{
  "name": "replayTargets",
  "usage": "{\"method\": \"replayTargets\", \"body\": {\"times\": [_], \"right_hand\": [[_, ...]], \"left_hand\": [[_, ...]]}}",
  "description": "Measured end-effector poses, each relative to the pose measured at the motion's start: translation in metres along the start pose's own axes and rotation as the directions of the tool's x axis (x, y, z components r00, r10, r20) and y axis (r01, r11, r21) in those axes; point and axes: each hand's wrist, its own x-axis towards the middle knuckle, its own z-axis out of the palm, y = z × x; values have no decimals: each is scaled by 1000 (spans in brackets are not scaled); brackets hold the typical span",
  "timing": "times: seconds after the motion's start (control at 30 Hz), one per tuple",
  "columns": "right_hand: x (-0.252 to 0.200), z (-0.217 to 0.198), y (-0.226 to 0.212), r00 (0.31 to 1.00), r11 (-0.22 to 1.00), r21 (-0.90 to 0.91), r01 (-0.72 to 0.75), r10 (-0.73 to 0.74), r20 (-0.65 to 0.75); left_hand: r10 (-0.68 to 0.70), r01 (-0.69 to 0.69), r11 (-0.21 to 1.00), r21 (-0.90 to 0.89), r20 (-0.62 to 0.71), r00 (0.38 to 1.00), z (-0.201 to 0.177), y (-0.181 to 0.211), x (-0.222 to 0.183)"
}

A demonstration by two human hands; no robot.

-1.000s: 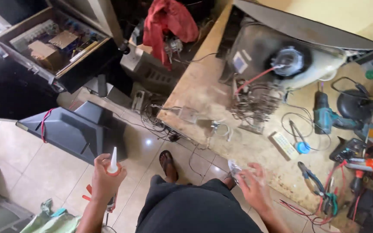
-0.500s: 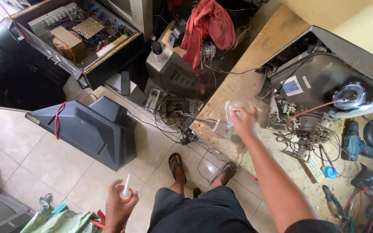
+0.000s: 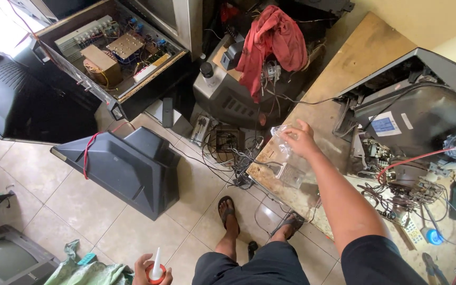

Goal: A person repairs a CRT monitor by applying sealant to the anode cap and inspecting various small electronic components on a workbench.

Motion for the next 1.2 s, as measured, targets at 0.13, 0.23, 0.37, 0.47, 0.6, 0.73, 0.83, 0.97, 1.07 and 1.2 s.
{"method": "replayTargets", "body": {"times": [0.13, 0.23, 0.37, 0.47, 0.6, 0.73, 0.83, 0.97, 1.07, 1.2], "right_hand": [[21, 7, 12, 999, 999, 23, 35, -34, -28], [50, 14, 55, 975, 994, -104, -17, -7, -224], [65, 11, 98, 928, 991, -49, 121, -131, -349], [45, 11, 110, 945, 975, 162, 151, -94, -315], [22, 15, 131, 974, 714, 690, 121, 49, -221], [-3, 14, 116, 920, 778, 623, -79, 297, -255], [-27, 4, 84, 850, 732, 634, -249, 479, -220], [-29, 2, 89, 816, 659, 712, -240, 535, -220], [-30, 3, 89, 809, 605, 760, -239, 557, -188], [-33, 11, 95, 812, 579, 779, -238, 559, -168]], "left_hand": [[-18, 24, 998, -52, 111, 994, -9, -7, 7], [-110, 92, 987, 134, 130, 985, -25, 32, -3], [-81, 72, 992, 106, 91, 993, -33, 57, -8], [-56, 50, 997, 61, 95, 994, -33, 69, -5], [-33, 23, 998, 67, 158, 987, -34, 81, 0], [-76, 60, 995, 82, 209, 975, -37, 101, 1], [-127, 106, 990, 91, 262, 957, -41, 115, 1], [-75, 59, 996, 68, 265, 961, -39, 115, 2], [-40, 22, 998, 66, 278, 960, -36, 113, 5], [-30, 4, 996, 89, 299, 954, -33, 119, 8]]}}
